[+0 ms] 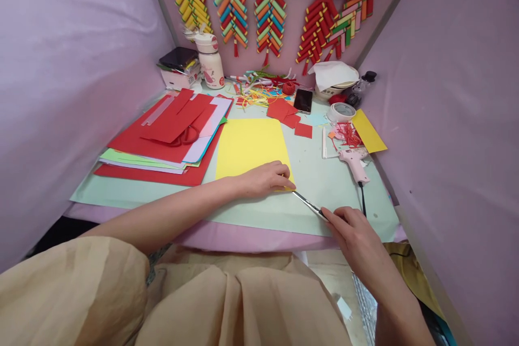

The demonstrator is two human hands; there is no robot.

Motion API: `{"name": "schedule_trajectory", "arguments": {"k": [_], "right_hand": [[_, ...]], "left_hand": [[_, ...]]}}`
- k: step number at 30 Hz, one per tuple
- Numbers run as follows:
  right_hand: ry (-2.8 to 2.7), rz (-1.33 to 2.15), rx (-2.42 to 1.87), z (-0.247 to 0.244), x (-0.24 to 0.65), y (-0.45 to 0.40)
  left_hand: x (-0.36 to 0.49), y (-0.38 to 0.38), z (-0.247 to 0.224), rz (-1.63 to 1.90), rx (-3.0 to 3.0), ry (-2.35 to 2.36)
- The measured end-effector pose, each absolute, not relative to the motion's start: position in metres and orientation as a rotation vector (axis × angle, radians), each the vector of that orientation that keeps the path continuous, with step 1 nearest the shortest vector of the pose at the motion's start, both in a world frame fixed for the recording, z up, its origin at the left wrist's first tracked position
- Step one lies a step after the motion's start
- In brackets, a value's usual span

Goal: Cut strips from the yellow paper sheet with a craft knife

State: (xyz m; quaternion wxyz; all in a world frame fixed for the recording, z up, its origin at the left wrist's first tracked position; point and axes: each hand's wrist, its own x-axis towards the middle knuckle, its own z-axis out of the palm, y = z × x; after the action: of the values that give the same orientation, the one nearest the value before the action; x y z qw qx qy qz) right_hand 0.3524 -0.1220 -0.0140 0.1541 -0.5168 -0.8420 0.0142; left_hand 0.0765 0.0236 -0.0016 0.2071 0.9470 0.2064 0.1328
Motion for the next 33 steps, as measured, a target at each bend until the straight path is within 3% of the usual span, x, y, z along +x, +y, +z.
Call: {"name": "schedule_trajectory", "arguments": {"k": [33], "right_hand": [[-2.475, 0.032, -1.461, -0.003, 0.339, -0.126]], "left_hand": [[0.080, 0.029, -0.001, 0.361, 2.574, 0.547]]}}
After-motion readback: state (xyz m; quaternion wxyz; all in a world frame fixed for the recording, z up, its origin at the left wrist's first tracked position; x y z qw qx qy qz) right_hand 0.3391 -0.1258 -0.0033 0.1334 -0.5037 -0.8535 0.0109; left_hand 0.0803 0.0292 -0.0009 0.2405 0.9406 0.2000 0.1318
